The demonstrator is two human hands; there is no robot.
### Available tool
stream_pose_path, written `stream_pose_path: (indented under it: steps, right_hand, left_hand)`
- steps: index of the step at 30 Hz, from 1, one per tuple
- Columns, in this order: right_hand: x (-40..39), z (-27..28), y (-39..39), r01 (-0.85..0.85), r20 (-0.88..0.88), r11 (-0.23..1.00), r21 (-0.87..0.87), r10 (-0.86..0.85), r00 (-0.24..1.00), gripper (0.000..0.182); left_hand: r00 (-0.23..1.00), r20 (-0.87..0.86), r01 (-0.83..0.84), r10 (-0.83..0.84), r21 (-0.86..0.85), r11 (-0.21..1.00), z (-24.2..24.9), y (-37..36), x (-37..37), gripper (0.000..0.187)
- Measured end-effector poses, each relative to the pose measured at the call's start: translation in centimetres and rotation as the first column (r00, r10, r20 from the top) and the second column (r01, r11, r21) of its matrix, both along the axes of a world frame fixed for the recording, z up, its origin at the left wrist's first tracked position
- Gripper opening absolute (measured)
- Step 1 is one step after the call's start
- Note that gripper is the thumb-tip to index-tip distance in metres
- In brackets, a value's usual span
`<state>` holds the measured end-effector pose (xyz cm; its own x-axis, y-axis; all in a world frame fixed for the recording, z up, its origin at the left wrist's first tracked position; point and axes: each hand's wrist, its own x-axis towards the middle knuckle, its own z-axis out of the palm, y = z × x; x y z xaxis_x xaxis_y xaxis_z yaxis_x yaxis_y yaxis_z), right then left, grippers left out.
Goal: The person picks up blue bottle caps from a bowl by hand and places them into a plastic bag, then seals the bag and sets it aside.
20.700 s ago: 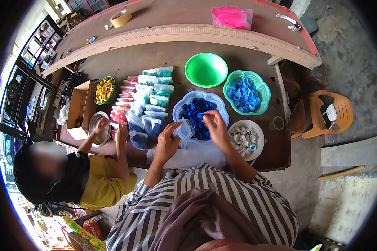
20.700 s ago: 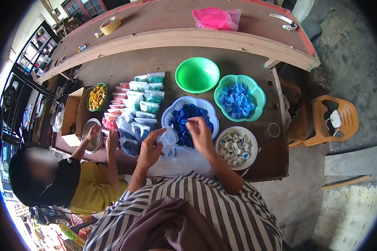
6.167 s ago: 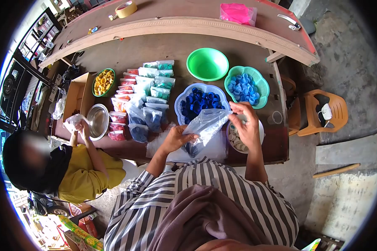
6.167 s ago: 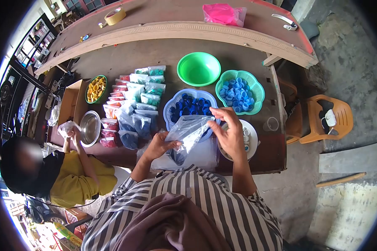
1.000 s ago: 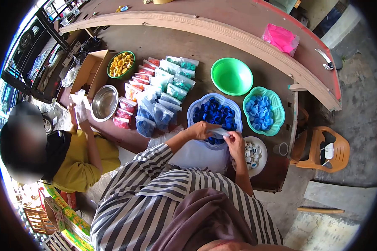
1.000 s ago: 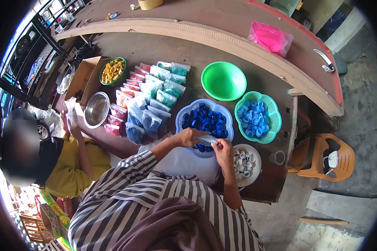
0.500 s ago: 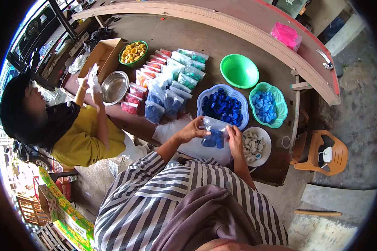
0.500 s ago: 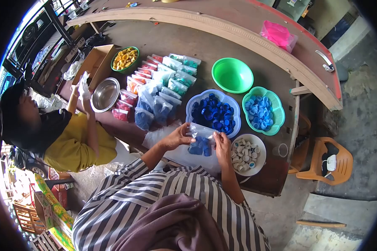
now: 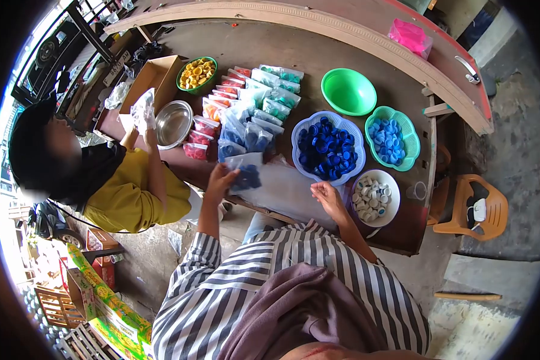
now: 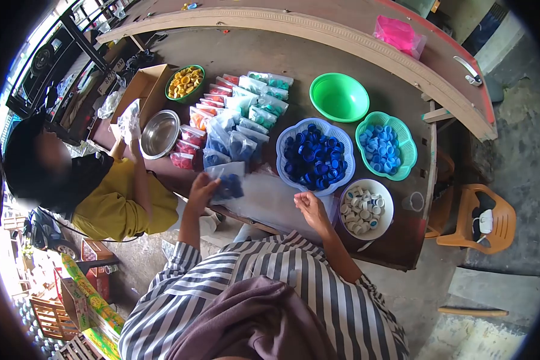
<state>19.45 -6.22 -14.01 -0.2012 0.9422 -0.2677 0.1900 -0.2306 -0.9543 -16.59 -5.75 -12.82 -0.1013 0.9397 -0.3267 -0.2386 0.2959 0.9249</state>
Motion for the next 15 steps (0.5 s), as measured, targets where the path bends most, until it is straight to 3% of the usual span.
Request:
stream_pose_path:
  steps: [2, 5, 9, 12, 13, 14, 15]
  right_hand:
    - [0.1, -0.6, -0.1, -0.030, 0.028, 0.999, 0.037, 0.029, 0.999, 0.022]
    - [0.2, -1.4, 0.1, -0.064, 0.065, 0.996, 0.067, 0.060, 0.996, 0.020]
    - [0.7, -1.3, 0.7, -0.087, 0.122, 0.991, 0.106, 0.074, 0.990, 0.020]
    - [1.0, -1.3, 0.9, -0.097, 0.170, 0.985, 0.141, 0.073, 0.983, 0.020]
    - [1.1, -1.4, 0.9, -0.102, 0.177, 0.984, 0.148, 0.075, 0.981, 0.020]
    - [1.3, -1.5, 0.8, -0.098, 0.176, 0.984, 0.147, 0.071, 0.982, 0.020]
    - [1.3, -1.1, 0.7, -0.112, 0.223, 0.986, 0.121, 0.083, 0.971, 0.020]
  left_hand:
    - [0.978, -0.208, 0.014, 0.020, 0.161, 0.987, 1.1, 0.0, -2.4, 0.027]
    - [0.945, -0.327, 0.020, 0.025, 0.137, 0.990, 0.2, 0.7, -5.9, 0.025]
    - [0.959, -0.280, -0.003, 0.039, 0.126, 0.992, -3.3, 2.7, -8.2, 0.013]
    - [0.906, -0.423, 0.047, 0.014, 0.134, 0.990, -8.0, 4.4, -9.5, 0.014]
    - [0.724, -0.686, 0.008, 0.078, 0.121, 0.993, -8.8, 4.9, -9.5, 0.016]
    - [0.463, -0.878, -0.033, 0.122, 0.120, 0.992, -9.6, 5.3, -9.5, 0.019]
    - [0.461, -0.879, -0.028, 0.120, 0.121, 0.992, -10.2, 5.6, -9.1, 0.019]
